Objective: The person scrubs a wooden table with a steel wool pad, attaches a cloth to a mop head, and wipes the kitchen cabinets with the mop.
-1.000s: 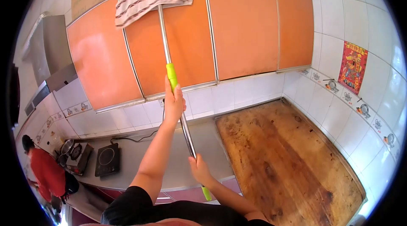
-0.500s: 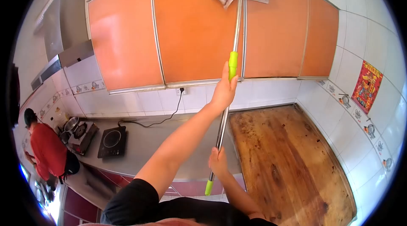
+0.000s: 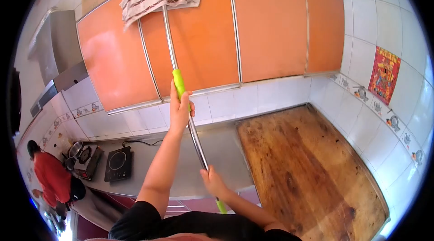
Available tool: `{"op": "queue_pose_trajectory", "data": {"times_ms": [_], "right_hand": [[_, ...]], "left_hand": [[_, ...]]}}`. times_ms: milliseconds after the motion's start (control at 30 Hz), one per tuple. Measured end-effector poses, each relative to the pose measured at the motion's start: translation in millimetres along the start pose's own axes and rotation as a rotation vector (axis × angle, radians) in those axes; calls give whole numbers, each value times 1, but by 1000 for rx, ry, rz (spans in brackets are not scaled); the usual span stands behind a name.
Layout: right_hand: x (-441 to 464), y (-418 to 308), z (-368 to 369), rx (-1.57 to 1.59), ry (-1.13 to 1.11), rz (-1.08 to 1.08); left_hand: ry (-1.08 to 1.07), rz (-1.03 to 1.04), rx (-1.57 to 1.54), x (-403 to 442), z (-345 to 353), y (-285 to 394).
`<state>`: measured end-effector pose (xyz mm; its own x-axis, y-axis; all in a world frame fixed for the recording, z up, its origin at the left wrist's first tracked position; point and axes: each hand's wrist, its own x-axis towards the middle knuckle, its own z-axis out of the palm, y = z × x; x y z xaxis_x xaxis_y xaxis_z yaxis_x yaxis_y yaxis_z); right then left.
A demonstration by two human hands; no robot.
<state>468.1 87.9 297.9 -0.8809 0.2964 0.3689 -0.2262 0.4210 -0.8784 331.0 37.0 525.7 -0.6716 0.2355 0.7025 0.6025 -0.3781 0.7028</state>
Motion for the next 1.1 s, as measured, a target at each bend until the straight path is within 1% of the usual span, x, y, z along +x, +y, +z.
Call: {"op": "queue_pose_trajectory", "data": {"times_ms": [133, 233, 333, 367, 433, 467, 500, 533, 567, 600, 633, 700, 767, 800, 833, 867, 933, 1033, 1100], "right_hand": [[-6, 12, -12, -10, 95, 21], [-16, 13, -6, 28, 164, 85], [-24, 34, -5, 119, 130, 196], [-31, 46, -5, 95, 118, 221], [-69, 86, 2, 49, 90, 257], [-93, 121, 6, 40, 51, 279], [-120, 151, 6, -89, 18, 315], [-150, 171, 7, -34, 50, 220], [-175, 166, 1, -82, 66, 440], [-204, 200, 3, -178, 9, 609], [-224, 205, -2, -244, 0, 553], [-228, 196, -5, -254, -18, 581], [-221, 197, 4, -256, -21, 579], [-212, 194, 7, -242, -34, 511], [-187, 186, 11, -223, -42, 435], [-167, 176, 17, -202, -52, 368], [-118, 159, 33, -153, -70, 322], [-38, 70, 48, -108, -39, 192], [2, 19, 59, -68, -65, 121]], "left_hand": [[-67, -26, 60, 2, 29, -2], [-143, -44, 73, -5, 55, -17], [-120, -133, 88, -23, 60, -37], [-134, -157, 114, -34, 58, -46], [-161, -247, 137, -74, 53, -78], [-195, -301, 172, -101, 51, -90], [-245, -440, 174, -129, 47, -99], [-322, -473, 105, -163, 41, -131], [-353, -554, 70, -195, 40, -148], [-354, -540, 54, -236, 37, -178], [-369, -522, 38, -259, 35, -201], [-307, -526, 21, -264, 31, -195], [-259, -527, 43, -257, 24, -176], [-235, -527, 74, -240, 19, -156], [-214, -518, 108, -215, 12, -141], [-175, -468, 124, -193, 4, -130], [-125, -396, 167, -143, -12, -107], [-64, -262, 244, -54, -39, -60], [25, -194, 207, -4, -56, -20]]}}
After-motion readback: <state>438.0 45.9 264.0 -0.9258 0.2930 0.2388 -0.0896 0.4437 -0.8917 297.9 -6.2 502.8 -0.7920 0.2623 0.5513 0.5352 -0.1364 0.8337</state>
